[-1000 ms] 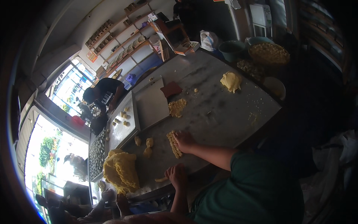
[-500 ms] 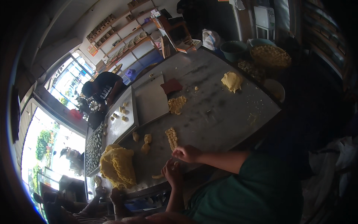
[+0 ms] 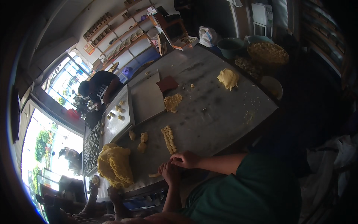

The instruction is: The person rolls a piece of dough into a long strand and then uses their hands to shape and pinch the dough into smaller decorative pieces on a metal table.

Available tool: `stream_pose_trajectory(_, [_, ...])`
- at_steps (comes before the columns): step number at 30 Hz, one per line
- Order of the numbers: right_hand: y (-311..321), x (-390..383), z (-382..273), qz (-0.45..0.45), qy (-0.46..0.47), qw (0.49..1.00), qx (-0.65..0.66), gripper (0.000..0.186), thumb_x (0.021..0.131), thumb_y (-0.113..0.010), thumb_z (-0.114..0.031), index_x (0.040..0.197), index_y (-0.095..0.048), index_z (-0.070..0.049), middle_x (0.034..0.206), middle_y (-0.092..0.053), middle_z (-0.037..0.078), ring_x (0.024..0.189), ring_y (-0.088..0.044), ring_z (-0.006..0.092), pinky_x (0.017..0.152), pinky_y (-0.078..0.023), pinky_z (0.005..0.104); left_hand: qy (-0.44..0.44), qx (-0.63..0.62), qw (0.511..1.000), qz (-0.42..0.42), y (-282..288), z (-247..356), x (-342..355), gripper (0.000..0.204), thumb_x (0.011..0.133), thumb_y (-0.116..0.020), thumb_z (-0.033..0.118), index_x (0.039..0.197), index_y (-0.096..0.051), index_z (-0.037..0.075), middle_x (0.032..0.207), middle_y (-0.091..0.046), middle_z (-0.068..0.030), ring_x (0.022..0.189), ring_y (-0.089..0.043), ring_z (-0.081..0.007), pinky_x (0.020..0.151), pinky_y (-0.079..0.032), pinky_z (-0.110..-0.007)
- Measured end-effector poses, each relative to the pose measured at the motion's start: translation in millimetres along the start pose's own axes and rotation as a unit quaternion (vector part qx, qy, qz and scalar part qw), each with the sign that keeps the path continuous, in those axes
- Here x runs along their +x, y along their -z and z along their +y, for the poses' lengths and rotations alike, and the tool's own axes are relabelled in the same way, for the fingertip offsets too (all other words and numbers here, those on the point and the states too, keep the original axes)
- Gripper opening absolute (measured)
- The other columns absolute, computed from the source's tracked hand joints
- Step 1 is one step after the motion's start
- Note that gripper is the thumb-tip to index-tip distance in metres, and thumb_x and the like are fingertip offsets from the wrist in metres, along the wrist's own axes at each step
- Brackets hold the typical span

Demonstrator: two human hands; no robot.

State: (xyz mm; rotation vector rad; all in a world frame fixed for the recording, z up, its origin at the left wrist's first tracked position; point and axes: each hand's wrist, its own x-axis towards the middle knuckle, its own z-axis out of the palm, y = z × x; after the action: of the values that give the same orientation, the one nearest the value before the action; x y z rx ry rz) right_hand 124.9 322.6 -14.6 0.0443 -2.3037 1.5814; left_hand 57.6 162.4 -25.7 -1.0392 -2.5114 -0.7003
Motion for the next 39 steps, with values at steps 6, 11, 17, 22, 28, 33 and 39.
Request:
stream_pose_trajectory(6, [-2,-2,8,0.052,0.054,0.997,-0.023,0.021,0.098,-0.068,-0.019,0.111,-0.069,-0.002,0.104,-0.072,0.014,0.098,-0.071,0.0304,0.087,-0.055,0.0392,-0.042,-0.037,0.998,-0.009,-2,-5,2,0.015,0.090,-0.066,0.021,0.099,-0.069,0.009,0.095,-0.069,-0.0072,0.103,-0.062,-0.0273,0.099,-0.040,-0.045])
stream_pose_trajectory(11, [-3,-5,4,0.070,0.053,0.996,-0.026,0.019,0.097,-0.068,-0.018,0.108,-0.069,-0.002,0.101,-0.072,0.013,0.096,-0.071,0.0307,0.086,-0.055,0.0392,-0.051,-0.057,0.996,0.053,0,-2,-1,0.009,0.085,-0.072,0.016,0.092,-0.070,0.011,0.091,-0.069,-0.0040,0.100,-0.063,-0.0252,0.097,-0.041,-0.044])
stream_pose_trajectory(17, [5,26,22,0.138,0.020,0.986,-0.090,0.017,0.093,-0.068,-0.014,0.106,-0.070,-0.004,0.098,-0.069,0.014,0.091,-0.068,0.0322,0.083,-0.054,0.0419,-0.051,-0.095,0.991,0.076,5,0,-3,0.008,0.084,-0.075,0.017,0.090,-0.071,0.013,0.092,-0.071,-0.0027,0.101,-0.064,-0.0242,0.098,-0.040,-0.043])
stream_pose_trajectory(22, [13,72,43,0.115,-0.037,0.962,-0.246,0.019,0.096,-0.060,-0.014,0.110,-0.070,-0.006,0.106,-0.068,0.017,0.095,-0.068,0.0352,0.083,-0.054,0.0461,-0.044,-0.056,0.996,0.045,4,5,1,0.009,0.087,-0.074,0.020,0.093,-0.072,0.013,0.094,-0.072,-0.0032,0.103,-0.064,-0.0243,0.100,-0.039,-0.043])
stream_pose_trajectory(28, [17,91,31,0.045,-0.101,0.938,-0.328,0.024,0.099,-0.053,-0.019,0.116,-0.067,-0.011,0.107,-0.070,0.015,0.103,-0.066,0.0368,0.089,-0.053,0.0491,-0.025,-0.060,0.998,0.027,16,15,5,0.012,0.090,-0.072,0.022,0.097,-0.073,0.012,0.095,-0.072,-0.0048,0.106,-0.063,-0.0249,0.102,-0.038,-0.043])
stream_pose_trajectory(33, [27,70,44,0.064,0.018,0.896,-0.439,0.022,0.094,-0.060,-0.019,0.113,-0.067,-0.010,0.100,-0.070,0.010,0.099,-0.065,0.0358,0.085,-0.054,0.0479,-0.019,-0.047,0.999,0.015,14,19,8,0.012,0.090,-0.072,0.021,0.098,-0.073,0.012,0.096,-0.071,-0.0043,0.107,-0.062,-0.0254,0.101,-0.038,-0.043])
stream_pose_trajectory(39, [8,28,-22,0.032,-0.049,0.998,-0.036,0.023,0.095,-0.071,-0.028,0.104,-0.071,-0.007,0.090,-0.072,0.010,0.086,-0.071,0.0285,0.077,-0.055,0.0399,-0.027,-0.067,0.996,0.053,11,-5,1,0.017,0.088,-0.071,0.017,0.105,-0.071,0.014,0.103,-0.071,-0.0040,0.107,-0.061,-0.0271,0.102,-0.038,-0.043])
